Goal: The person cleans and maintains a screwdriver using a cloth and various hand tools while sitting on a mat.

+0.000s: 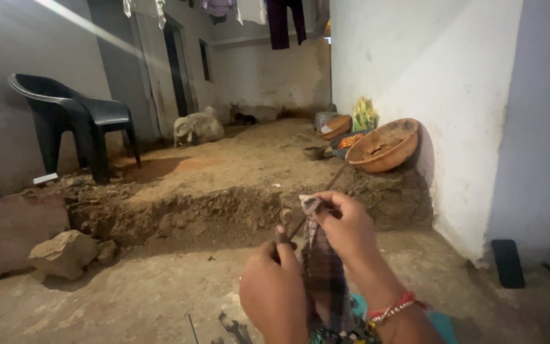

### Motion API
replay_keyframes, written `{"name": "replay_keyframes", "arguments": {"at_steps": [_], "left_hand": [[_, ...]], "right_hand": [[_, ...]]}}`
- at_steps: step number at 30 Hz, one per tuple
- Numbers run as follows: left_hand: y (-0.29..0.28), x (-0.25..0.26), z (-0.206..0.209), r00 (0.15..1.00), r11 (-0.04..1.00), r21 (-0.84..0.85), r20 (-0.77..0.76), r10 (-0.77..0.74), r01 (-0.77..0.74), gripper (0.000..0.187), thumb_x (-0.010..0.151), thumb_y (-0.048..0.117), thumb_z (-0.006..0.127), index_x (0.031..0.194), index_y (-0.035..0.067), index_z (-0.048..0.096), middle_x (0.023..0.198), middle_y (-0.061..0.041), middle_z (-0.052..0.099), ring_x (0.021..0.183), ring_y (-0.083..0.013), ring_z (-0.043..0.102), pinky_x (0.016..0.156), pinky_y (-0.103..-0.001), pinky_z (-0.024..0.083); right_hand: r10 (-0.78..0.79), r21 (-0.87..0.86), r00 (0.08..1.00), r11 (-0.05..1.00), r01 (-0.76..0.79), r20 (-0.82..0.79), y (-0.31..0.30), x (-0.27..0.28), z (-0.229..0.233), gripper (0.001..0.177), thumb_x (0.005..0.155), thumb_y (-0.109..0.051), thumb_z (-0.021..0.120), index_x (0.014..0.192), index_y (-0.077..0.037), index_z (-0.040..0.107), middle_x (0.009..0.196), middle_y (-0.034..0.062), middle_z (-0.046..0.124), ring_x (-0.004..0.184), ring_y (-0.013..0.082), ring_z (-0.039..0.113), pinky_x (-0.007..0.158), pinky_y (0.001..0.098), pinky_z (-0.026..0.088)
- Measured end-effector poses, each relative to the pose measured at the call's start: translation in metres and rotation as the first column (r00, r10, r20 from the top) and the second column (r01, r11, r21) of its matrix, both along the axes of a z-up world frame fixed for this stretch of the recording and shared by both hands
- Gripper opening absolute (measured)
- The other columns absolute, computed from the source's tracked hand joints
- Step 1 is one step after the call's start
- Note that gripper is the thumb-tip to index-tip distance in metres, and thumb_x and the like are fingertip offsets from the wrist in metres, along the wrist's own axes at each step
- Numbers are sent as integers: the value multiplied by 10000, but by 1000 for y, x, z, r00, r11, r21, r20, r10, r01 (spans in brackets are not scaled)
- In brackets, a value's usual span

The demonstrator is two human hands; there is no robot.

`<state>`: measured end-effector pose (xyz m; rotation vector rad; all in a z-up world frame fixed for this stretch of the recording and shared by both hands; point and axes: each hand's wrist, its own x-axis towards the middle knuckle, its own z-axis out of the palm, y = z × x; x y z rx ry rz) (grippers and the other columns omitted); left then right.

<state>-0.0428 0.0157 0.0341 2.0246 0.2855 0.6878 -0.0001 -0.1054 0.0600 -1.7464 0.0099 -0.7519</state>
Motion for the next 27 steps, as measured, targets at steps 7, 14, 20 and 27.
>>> {"name": "replay_keyframes", "arguments": {"at_steps": [7,14,20,27], "left_hand": [[4,1,-4,1000,989,147,-13,6,-4,337,967,449,554,983,193,773,864,-111,741,819,-337,709,725,-461,544],[-1,2,-7,995,996,80,93,-32,25,236,881,318,643,1043,217,783,882,-100,739,827,-344,694,714,-476,528],[0,-5,-4,993,994,94,103,-60,50,236,878,321,652,1032,228,804,892,-116,742,837,-348,692,724,-479,521],[2,4,-7,999,999,49,-31,17,-15,264,888,366,656,1054,195,772,922,-109,753,848,-339,713,741,-463,546]], "right_hand": [[33,-59,999,998,-33,-8,6,-1,-4,236,876,-256,751,1050,-100,783,845,51,756,743,133,644,678,312,506],[-38,-214,984,974,75,172,-8,18,-17,225,823,-195,753,1026,-104,786,1035,65,730,895,206,723,794,336,555],[-93,-175,985,978,117,142,-16,22,-18,210,851,-163,716,1042,-90,766,1109,75,686,971,217,718,835,338,561],[108,-496,965,868,25,238,9,5,-21,187,792,-106,736,965,-64,794,1015,111,724,977,247,683,868,345,522]]}}
